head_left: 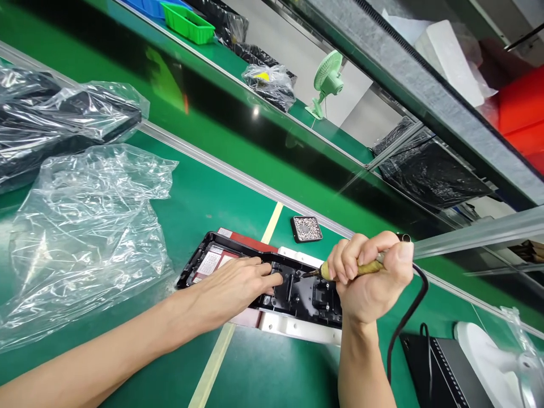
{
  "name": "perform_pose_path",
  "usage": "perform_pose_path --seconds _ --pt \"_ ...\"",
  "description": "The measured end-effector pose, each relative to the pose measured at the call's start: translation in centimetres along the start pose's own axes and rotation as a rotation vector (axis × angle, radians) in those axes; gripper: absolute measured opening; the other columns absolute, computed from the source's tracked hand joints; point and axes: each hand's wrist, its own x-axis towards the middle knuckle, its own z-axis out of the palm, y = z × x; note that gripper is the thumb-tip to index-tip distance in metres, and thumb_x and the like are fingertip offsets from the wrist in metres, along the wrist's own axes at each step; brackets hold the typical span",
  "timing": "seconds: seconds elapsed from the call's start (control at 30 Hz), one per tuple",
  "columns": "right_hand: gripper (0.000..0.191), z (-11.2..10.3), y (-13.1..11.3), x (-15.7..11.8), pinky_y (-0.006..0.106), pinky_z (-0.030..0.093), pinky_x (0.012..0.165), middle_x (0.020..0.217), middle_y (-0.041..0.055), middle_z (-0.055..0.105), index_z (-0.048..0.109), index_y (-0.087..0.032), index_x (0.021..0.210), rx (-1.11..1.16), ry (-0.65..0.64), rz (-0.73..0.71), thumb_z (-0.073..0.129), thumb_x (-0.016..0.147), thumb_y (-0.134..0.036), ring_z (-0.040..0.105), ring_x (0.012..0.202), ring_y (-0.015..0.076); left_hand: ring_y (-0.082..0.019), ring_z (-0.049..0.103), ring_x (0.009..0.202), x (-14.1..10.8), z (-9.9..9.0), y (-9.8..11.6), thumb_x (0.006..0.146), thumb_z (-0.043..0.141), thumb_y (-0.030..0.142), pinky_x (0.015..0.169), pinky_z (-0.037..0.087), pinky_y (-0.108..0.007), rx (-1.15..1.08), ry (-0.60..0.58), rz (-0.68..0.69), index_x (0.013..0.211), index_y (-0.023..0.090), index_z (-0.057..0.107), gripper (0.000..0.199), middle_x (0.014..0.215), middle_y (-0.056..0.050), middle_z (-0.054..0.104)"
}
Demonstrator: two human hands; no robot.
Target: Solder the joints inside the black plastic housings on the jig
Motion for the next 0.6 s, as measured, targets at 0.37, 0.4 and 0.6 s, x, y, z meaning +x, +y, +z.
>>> perform_pose_path --seconds 0.37,0.4,0.6 --pt "0.039 -0.1 0.53 -0.02 0.02 0.036 0.034 0.047 -0.0081 0.039 0.047 -0.021 0.067 0.07 -0.058 -0.016 0.045 0.1 -0.042 0.035 0.036 0.0066 -0.019 0.057 0.078 0.06 0.22 -0.22 0.102 0.042 0.017 0.068 0.039 -0.03 0.049 -0.008 0.009 0.114 0.024 0.06 0.024 0.087 -0.003 0.061" --pt "0.039 -0.07 0.57 0.0 0.02 0.036 0.034 0.047 -0.008 0.04 0.047 -0.021 0.067 0.074 -0.066 -0.014 0.046 0.1 -0.043 0.036 0.036 0.0065 -0.018 0.057 0.079 0.04 0.21 -0.24 0.102 0.041 0.017 0.069 0.04 -0.03 0.048 -0.004 0.016 0.115 0.024 0.06 0.024 0.087 -0.003 0.061" --pt "0.041 -0.04 0.77 0.19 0.02 0.033 0.035 0.049 -0.0079 0.039 0.045 -0.021 0.066 0.098 -0.075 0.007 0.047 0.1 -0.044 0.036 0.037 0.0059 -0.018 0.059 0.083 0.0 -0.23 0.06 0.103 0.038 0.019 0.074 0.044 -0.028 0.059 0.001 0.011 0.118 0.022 0.061 0.027 0.09 -0.005 0.062"
